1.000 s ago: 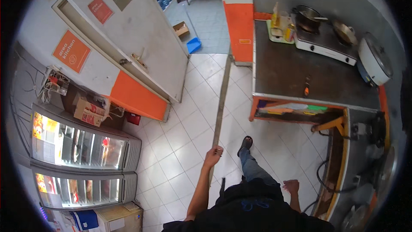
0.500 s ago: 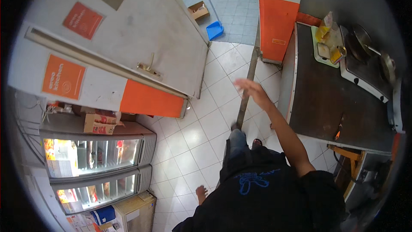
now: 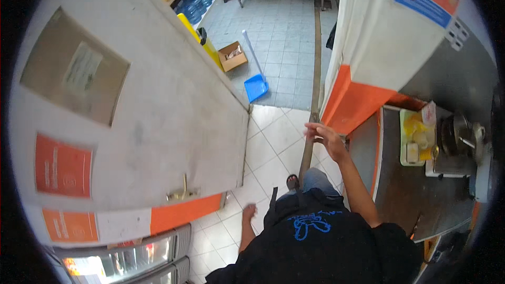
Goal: Washing rice in a large bowl inside a commercial kitchen sink.
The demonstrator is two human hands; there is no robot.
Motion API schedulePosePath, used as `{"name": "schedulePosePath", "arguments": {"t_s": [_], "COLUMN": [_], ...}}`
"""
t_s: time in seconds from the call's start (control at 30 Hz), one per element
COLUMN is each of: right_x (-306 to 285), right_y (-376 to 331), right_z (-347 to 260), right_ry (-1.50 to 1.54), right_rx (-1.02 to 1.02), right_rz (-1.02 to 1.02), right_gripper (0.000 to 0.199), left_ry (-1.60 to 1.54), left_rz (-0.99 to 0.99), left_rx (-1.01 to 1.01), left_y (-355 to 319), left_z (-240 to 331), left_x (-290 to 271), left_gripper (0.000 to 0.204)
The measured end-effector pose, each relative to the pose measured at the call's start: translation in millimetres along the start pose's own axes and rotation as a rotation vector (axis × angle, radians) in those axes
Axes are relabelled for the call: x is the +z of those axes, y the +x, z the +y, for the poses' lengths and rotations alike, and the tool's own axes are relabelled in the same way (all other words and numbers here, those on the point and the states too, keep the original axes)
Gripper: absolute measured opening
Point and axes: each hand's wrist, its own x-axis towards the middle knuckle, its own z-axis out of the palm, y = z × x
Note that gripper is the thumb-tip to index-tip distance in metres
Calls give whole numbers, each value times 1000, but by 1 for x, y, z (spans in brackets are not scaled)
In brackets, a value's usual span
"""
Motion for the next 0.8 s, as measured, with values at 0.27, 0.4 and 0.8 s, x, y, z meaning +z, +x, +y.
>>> {"name": "schedulePosePath", "arguments": {"t_s": [0.27,0.4,0.8], "right_x": [-118,-178,-302], "right_y": [152,280,675], "right_z": [11,-5,-169], "right_ry": [-275,-152,-405], "right_rx": [106,-7,-248], "right_rz": [476,501,608], "right_gripper": [28,29,32], "left_ry": [-456,-367,-492], "left_rz": [380,349,-119], "left_rx": [431,421,240], "left_y": [139,213,297], "left_z": [426,483,712], "left_x": [-182,-158,-100], "left_gripper": [20,18,24]}}
